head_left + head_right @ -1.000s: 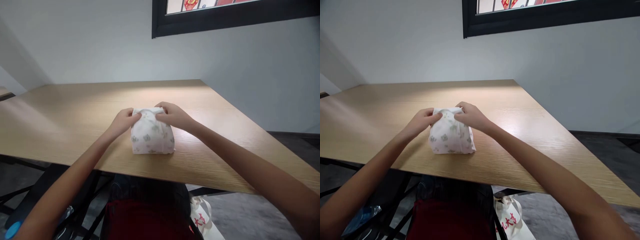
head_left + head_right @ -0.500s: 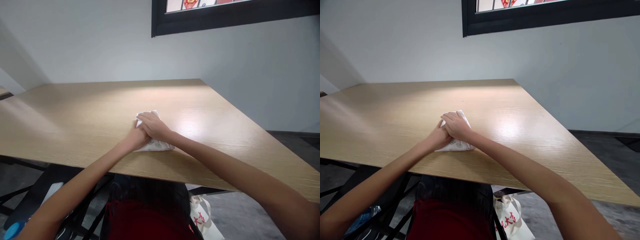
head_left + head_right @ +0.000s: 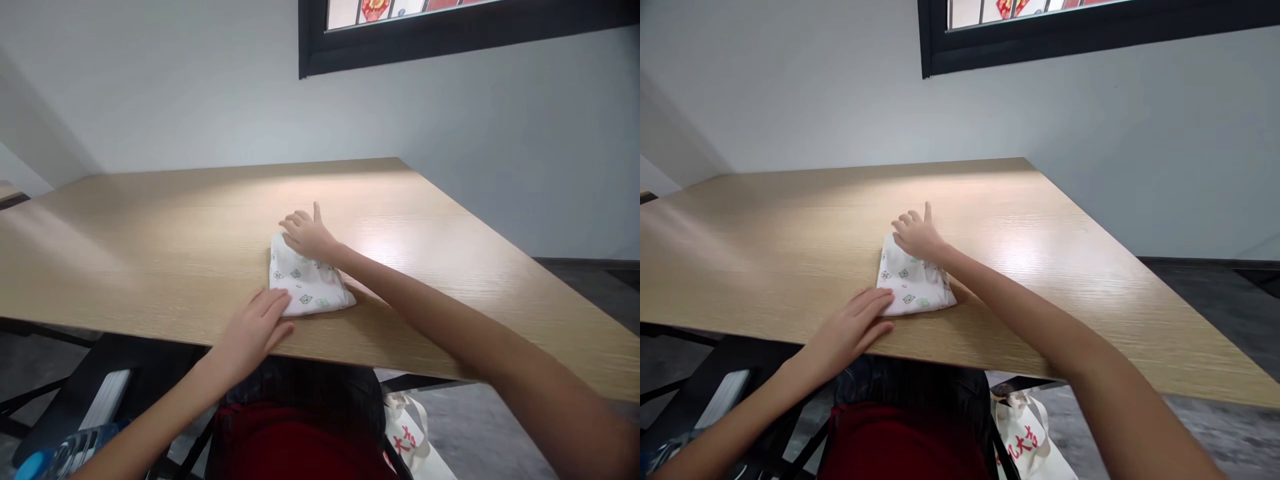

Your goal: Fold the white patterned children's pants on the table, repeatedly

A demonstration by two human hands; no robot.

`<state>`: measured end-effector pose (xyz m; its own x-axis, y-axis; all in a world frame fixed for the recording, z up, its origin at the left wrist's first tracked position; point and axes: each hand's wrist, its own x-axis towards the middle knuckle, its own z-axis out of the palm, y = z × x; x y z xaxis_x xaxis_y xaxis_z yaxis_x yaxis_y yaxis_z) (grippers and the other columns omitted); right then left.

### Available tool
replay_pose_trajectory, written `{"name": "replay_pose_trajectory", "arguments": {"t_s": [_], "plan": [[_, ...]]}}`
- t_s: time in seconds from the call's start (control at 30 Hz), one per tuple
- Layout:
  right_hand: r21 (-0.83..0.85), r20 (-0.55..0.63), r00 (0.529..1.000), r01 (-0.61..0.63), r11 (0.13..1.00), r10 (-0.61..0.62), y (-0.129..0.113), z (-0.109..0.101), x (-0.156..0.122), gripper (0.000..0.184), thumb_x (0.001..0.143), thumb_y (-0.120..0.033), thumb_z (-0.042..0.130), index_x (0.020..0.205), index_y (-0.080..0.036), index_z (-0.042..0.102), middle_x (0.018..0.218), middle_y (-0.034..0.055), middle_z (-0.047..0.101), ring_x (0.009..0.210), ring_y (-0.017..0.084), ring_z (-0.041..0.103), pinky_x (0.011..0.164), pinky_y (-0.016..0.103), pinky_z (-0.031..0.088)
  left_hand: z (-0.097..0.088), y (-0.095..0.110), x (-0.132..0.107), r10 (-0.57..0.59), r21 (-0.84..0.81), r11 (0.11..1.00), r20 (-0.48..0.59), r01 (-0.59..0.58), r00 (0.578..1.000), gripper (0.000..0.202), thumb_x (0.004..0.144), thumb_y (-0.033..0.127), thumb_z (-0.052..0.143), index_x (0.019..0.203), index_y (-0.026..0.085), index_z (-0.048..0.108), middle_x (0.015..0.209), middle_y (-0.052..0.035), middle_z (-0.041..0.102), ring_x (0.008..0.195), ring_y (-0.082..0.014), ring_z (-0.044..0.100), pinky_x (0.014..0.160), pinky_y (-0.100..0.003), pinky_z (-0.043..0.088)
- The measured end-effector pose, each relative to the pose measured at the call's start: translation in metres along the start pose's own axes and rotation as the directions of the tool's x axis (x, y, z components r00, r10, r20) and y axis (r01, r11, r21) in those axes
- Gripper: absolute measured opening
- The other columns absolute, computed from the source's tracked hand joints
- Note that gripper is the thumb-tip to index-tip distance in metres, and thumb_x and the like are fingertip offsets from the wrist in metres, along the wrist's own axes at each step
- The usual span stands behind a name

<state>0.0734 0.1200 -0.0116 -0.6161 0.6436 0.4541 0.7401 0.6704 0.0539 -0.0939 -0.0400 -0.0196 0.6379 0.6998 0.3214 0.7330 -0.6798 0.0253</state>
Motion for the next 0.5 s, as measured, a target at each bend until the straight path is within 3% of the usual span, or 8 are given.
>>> {"name": "replay_pose_trajectory", "arguments": {"t_s": [0.13, 0.27, 0.4, 0.5], "plan": [[0.228, -0.034, 0.964, 0.264, 0.937, -0.264, -0.029, -0.026, -0.052, 0.022, 0.088, -0.021, 0.042, 0.102, -0.016, 0.059, 0.111, 0.011, 0.057, 0.108, 0.025, 0.047, 0.105, 0.055, 0.015, 0.005, -0.014, 0.016, 0.144, 0.152, 0.98, -0.098, -0.128, 0.985, 0.022, 0.091, 0.019, 0.04, 0.087, 0.011, 0.059, 0.094, -0.0105, 0.065, 0.092, -0.0211, 0.061, 0.084, -0.035, 0.048], [0.396, 0.024, 0.957, 0.257, 0.882, -0.29, -0.04, -0.049, -0.099, 0.022, 0.081, -0.023, 0.052, 0.1, -0.016, 0.058, 0.103, 0.0111, 0.058, 0.097, 0.023, 0.052, 0.091, 0.042, 0.04, 0.004, -0.015, 0.02, 0.222, 0.166, 0.965, -0.113, -0.202, 0.968, 0.021, 0.09, 0.014, 0.039, 0.081, 0.014, 0.059, 0.088, -0.0056, 0.066, 0.093, -0.02, 0.06, 0.088, -0.036, 0.045], [0.447, 0.059, 0.964, 0.206, 0.87, -0.258, -0.031, -0.064, -0.127, 0.033, 0.075, -0.016, 0.052, 0.108, -0.017, 0.054, 0.106, 0.0127, 0.058, 0.098, 0.025, 0.054, 0.083, 0.04, 0.044, -0.007, -0.01, 0.011, 0.05, -0.195, 0.978, -0.114, -0.072, 0.992, 0.021, 0.092, 0.02, 0.037, 0.091, 0.018, 0.057, 0.091, -0.003, 0.064, 0.089, -0.0149, 0.058, 0.084, -0.03, 0.045], [0.546, 0.103, 0.987, 0.047, 0.836, -0.123, -0.024, -0.074, -0.13, 0.029, 0.077, -0.017, 0.05, 0.106, -0.021, 0.054, 0.096, 0.0085, 0.063, 0.085, 0.023, 0.059, 0.072, 0.035, 0.047, -0.018, -0.009, 0.009, -0.161, -0.473, 0.871, -0.024, 0.13, 0.987, 0.023, 0.092, 0.03, 0.036, 0.094, 0.019, 0.056, 0.089, -0.003, 0.061, 0.08, -0.0138, 0.056, 0.071, -0.025, 0.046]]}}
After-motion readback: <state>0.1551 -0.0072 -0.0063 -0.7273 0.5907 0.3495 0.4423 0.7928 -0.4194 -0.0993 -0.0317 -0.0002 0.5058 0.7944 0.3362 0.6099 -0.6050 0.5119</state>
